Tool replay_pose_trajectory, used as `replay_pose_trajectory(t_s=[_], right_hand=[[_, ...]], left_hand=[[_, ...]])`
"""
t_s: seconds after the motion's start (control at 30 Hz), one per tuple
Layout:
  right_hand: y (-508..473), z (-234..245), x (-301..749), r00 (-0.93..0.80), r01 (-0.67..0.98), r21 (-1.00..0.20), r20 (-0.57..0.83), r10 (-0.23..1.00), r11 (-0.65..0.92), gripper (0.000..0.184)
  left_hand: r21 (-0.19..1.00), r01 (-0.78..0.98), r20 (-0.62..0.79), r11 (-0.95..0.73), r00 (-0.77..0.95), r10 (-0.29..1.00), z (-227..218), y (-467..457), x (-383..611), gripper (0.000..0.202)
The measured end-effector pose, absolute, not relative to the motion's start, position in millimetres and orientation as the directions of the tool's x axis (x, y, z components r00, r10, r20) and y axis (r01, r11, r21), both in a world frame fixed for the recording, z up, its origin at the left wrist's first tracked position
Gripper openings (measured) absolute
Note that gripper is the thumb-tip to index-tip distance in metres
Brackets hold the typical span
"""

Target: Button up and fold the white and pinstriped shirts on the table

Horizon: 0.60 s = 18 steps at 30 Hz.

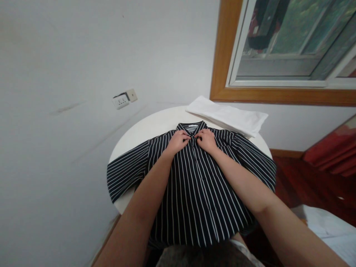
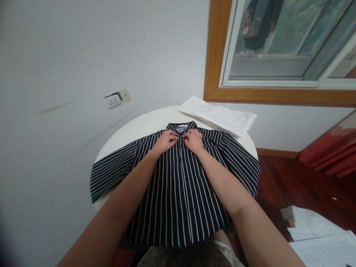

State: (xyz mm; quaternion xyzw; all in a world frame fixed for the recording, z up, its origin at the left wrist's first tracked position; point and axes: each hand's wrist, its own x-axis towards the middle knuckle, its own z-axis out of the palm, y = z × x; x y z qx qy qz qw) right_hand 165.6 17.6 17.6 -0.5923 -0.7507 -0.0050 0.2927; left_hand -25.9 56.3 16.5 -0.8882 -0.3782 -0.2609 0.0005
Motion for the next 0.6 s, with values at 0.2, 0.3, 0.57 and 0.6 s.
replay_pose_trajectory(t_s=[0.2,0.3,0.57,0.6], right_hand=[[17.6,18.3,164.4,-0.151,0.908,-0.304,0.407,0.901,0.289,0.029],[16.5,19.7,163.8,-0.196,0.904,-0.282,0.392,0.899,0.321,0.030],[12.4,21.6,164.4,-0.275,0.887,-0.258,0.374,0.886,0.384,0.029],[12.3,21.6,164.4,-0.284,0.885,-0.253,0.372,0.883,0.391,0.029]], left_hand=[[0.020,0.740,0.402,-0.672,0.609,0.684,23.2,46.7,-23.8,0.031],[0.023,0.766,0.387,-0.642,0.585,0.712,20.0,46.4,-25.5,0.032],[0.263,0.709,0.451,-0.654,0.509,0.733,12.4,54.9,-31.3,0.024],[0.284,0.700,0.464,-0.656,0.498,0.732,13.4,54.7,-31.2,0.025]])
